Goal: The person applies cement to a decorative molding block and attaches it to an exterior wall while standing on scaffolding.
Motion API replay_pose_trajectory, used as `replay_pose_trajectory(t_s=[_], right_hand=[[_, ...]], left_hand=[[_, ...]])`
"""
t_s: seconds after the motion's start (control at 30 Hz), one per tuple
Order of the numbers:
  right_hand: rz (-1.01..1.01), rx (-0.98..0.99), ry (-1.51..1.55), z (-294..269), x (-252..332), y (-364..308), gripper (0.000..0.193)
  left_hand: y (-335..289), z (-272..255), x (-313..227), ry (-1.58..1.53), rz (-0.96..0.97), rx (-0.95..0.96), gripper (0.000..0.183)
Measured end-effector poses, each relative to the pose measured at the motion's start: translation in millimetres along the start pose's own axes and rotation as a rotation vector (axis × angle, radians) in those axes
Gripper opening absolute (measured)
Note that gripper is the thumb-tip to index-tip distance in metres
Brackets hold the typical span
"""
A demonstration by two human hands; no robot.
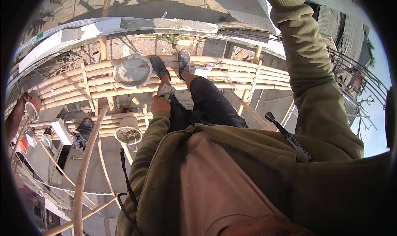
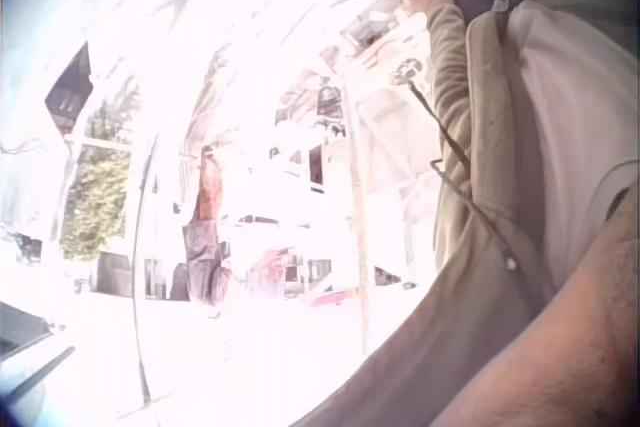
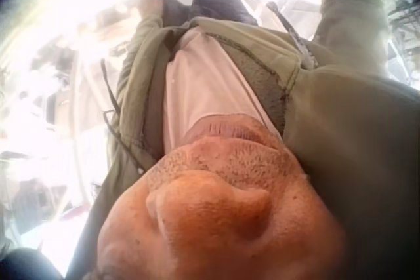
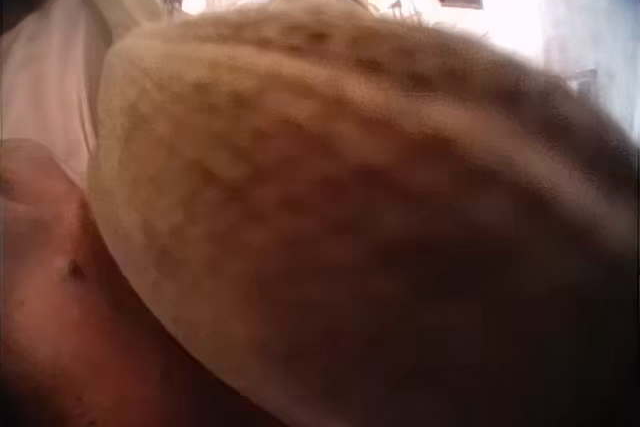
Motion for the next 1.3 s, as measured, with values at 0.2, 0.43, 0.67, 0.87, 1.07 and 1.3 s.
replay_pose_trajectory(t_s=[0.2, 0.43, 0.67, 0.87, 1.07, 1.3], right_hand=[[0.028, -0.061, -0.149, 143.1, -97.4, 79.3, 0.078], [0.162, 0.251, -0.202, 296.6, -176.4, 105.4, 0.08], [0.133, 0.383, -0.11, 395.2, -217.7, 85.1, 0.083], [0.122, 0.422, -0.128, 453.5, -237.4, 69.8, 0.075], [0.156, 0.474, -0.124, 489.7, -244.3, 53.2, 0.075], [0.199, 0.449, -0.119, 514.3, -241.4, 44.4, 0.075]], left_hand=[[13.9, 28.9, -12.9, -0.138, -0.159, -0.046, 0.024], [-0.7, 45.5, -35.6, -0.116, -0.184, -0.182, 0.019], [0.3, 60.2, -39.5, -0.207, -0.215, -0.181, 0.018], [2.1, 61.4, -37.9, -0.23, -0.254, -0.169, 0.019], [1.1, 62.8, -32.1, -0.31, -0.263, -0.159, 0.016], [0.7, 66.9, -29.8, -0.337, -0.265, -0.204, 0.017]])
Point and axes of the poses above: each hand's wrist, its own y-axis towards the middle knuckle, its own z-axis out of the palm, x = y × z, the point moved 6 cm from there along y, towards the middle knuckle, and after that the axes turned 12 degrees about y, right-handed, at the moved point
